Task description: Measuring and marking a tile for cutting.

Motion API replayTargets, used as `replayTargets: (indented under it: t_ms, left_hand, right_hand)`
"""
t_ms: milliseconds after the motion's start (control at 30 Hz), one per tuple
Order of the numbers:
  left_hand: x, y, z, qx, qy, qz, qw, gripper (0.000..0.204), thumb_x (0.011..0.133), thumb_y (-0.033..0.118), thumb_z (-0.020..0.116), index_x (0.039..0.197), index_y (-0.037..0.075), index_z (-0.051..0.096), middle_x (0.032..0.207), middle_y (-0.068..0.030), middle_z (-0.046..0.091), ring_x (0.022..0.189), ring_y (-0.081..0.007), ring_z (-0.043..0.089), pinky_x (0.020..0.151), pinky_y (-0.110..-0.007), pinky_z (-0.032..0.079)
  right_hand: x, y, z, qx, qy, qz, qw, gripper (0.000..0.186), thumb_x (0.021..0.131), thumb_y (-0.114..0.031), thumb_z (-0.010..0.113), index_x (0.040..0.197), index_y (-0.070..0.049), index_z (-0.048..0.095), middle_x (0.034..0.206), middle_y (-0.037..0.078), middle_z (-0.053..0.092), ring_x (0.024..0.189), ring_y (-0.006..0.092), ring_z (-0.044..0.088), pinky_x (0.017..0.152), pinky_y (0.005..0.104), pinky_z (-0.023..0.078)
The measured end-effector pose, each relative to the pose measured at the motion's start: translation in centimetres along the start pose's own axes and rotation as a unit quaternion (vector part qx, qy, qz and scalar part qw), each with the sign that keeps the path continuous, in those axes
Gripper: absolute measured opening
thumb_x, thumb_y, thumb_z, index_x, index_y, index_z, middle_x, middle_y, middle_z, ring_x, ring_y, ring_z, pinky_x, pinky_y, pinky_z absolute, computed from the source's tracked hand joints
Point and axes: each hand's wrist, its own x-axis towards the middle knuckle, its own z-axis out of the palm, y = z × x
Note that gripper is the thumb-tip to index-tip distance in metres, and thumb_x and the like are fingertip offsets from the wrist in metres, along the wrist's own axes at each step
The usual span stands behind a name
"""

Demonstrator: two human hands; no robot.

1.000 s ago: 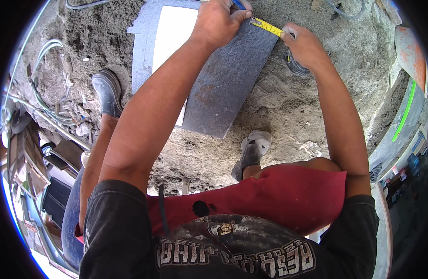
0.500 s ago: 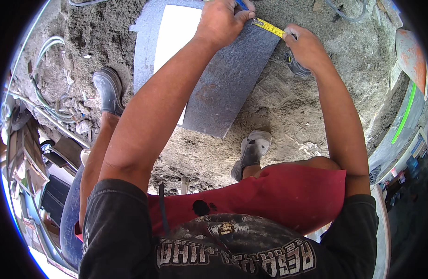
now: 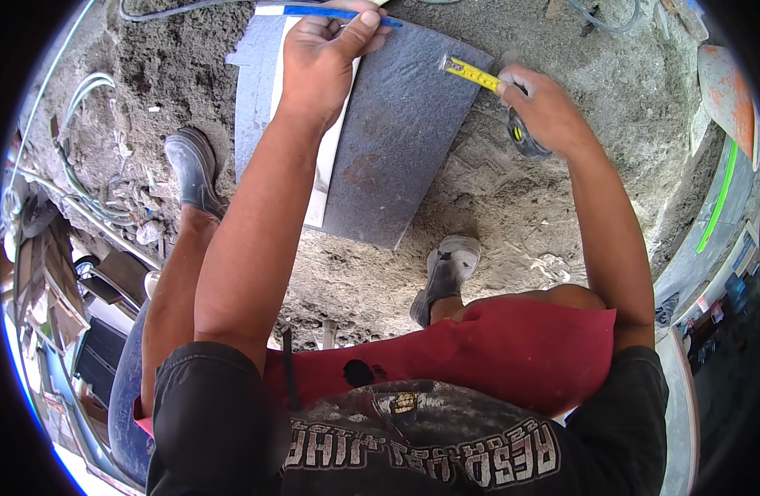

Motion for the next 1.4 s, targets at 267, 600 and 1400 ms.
replayTargets:
  t_ms: [267,600,1400]
  left_hand:
    - [-3.6,0.3,-1.4,-0.06,0.099,-0.039,0.993,0.027,0.102,0.025,0.055,0.106,-0.001,0.058,0.098,-0.012,0.064,0.093,-0.0234,0.065,0.084,-0.034,0.054]
    - [-16.9,-1.0,-2.6,-0.061,0.256,-0.06,0.963,0.023,0.105,0.029,0.049,0.096,0.009,0.051,0.084,-0.0051,0.058,0.077,-0.0183,0.062,0.075,-0.035,0.055]
    - [-30.3,-13.7,-4.3,-0.143,0.374,-0.136,0.906,0.016,0.099,0.022,0.054,0.086,0.014,0.048,0.064,0.007,0.039,0.049,-0.005,0.033,0.046,-0.025,0.028]
  right_hand:
    - [-5.0,3.4,3.7,0.152,-0.093,-0.048,0.983,0.02,0.098,-0.024,0.057,0.095,-0.005,0.059,0.08,0.003,0.061,0.075,0.0111,0.051,0.071,0.031,0.044]
    - [-7.3,4.0,9.7,0.125,-0.179,-0.058,0.974,0.024,0.096,-0.029,0.057,0.096,-0.006,0.064,0.078,0.006,0.064,0.071,0.0177,0.057,0.068,0.0357,0.046]
    - [-13.5,2.9,22.5,0.08,-0.127,-0.111,0.982,0.024,0.096,-0.026,0.054,0.097,-0.003,0.061,0.083,0.015,0.066,0.079,0.0315,0.063,0.073,0.0419,0.047]
